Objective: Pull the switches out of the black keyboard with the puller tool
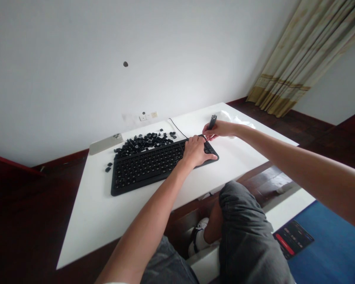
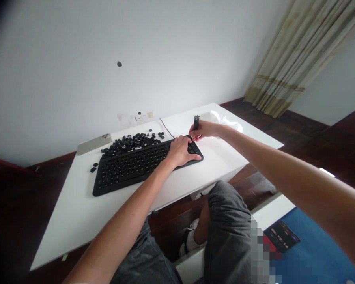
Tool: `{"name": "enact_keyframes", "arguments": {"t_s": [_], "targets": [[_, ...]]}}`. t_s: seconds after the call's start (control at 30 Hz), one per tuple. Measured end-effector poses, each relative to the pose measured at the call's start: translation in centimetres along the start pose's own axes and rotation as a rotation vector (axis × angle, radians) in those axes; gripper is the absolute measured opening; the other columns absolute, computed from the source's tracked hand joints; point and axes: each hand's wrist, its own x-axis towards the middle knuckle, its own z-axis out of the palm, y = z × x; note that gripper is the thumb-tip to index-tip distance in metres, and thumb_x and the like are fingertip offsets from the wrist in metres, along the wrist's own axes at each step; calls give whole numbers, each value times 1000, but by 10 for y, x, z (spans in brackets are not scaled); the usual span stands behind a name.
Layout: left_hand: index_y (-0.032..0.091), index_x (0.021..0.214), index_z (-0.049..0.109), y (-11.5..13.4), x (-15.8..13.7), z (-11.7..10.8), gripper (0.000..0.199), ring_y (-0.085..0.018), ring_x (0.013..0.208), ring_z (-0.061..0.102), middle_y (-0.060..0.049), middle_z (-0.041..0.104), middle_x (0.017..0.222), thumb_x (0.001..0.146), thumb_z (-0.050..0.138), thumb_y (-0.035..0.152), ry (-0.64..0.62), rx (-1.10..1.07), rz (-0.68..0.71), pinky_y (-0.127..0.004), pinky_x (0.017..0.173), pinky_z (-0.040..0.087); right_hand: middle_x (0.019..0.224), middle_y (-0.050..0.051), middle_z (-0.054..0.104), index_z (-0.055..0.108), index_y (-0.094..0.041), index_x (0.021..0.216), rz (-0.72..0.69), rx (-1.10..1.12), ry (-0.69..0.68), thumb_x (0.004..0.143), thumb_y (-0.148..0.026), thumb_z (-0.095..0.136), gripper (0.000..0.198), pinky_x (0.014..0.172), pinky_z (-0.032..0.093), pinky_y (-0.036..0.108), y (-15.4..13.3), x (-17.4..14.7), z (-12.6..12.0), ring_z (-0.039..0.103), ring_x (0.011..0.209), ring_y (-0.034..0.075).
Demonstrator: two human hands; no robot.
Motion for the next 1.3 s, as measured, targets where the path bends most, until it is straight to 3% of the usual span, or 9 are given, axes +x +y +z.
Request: {"name": "enact_keyframes", "arguments": {"t_s": [0.23,0.4,0.5,0.63,0.8,1.0,1.2,1.3], "targets": [[18,131,59,-2,1,3,79,-35,133,57,-16,64,136,77,87,69,15,-26,-8,-44,108,47,89,6,76,73,-20,91,-91,126,155,79,-45,89,32,89,64,39,13,-26,20,72,90,21],[20,127,60,-4,2,5,77,-35,130,59,-15,65,133,75,89,68,32,-52,-3,-44,108,47,93,6,78,75,-24,95,-106,-143,158,82,-51,81,31,79,61,35,15,-29,11,72,87,22],[19,126,60,-4,2,6,78,-34,129,59,-15,65,130,72,92,66,51,-72,-9,-43,110,46,80,4,74,75,-22,92,-114,-350,152,84,-52,75,31,71,56,34,9,-31,5,68,74,20],[17,127,60,-3,2,5,83,-35,131,57,-16,62,131,70,93,68,86,-66,-41,-42,113,46,71,1,70,75,-23,93,-187,-389,41,88,-51,69,29,70,53,32,-6,-40,7,66,70,19],[17,127,61,-2,1,3,82,-32,132,56,-15,62,132,72,89,70,56,-72,-38,-40,116,43,76,1,74,75,-26,88,-292,-621,-1,86,-30,71,6,72,46,32,-24,-45,11,64,71,19],[19,125,62,-3,0,3,75,-32,132,56,-14,61,134,74,87,69,62,-60,-35,-39,113,44,81,2,71,68,-24,82,-372,-789,-35,78,-5,59,21,68,40,30,-38,-61,25,60,70,17],[23,122,64,3,-6,0,60,-33,127,58,-13,63,133,83,79,65,67,-9,34,-43,108,47,84,4,72,68,-24,90,-354,-806,165,88,-23,63,5,66,36,31,-20,-87,43,59,69,18],[22,122,62,13,-9,6,45,-34,127,55,-13,63,135,92,71,55,141,66,73,-46,106,47,84,5,72,69,-23,99,-364,-778,267,93,-32,61,13,67,37,32,-8,-92,51,60,69,19]]}}
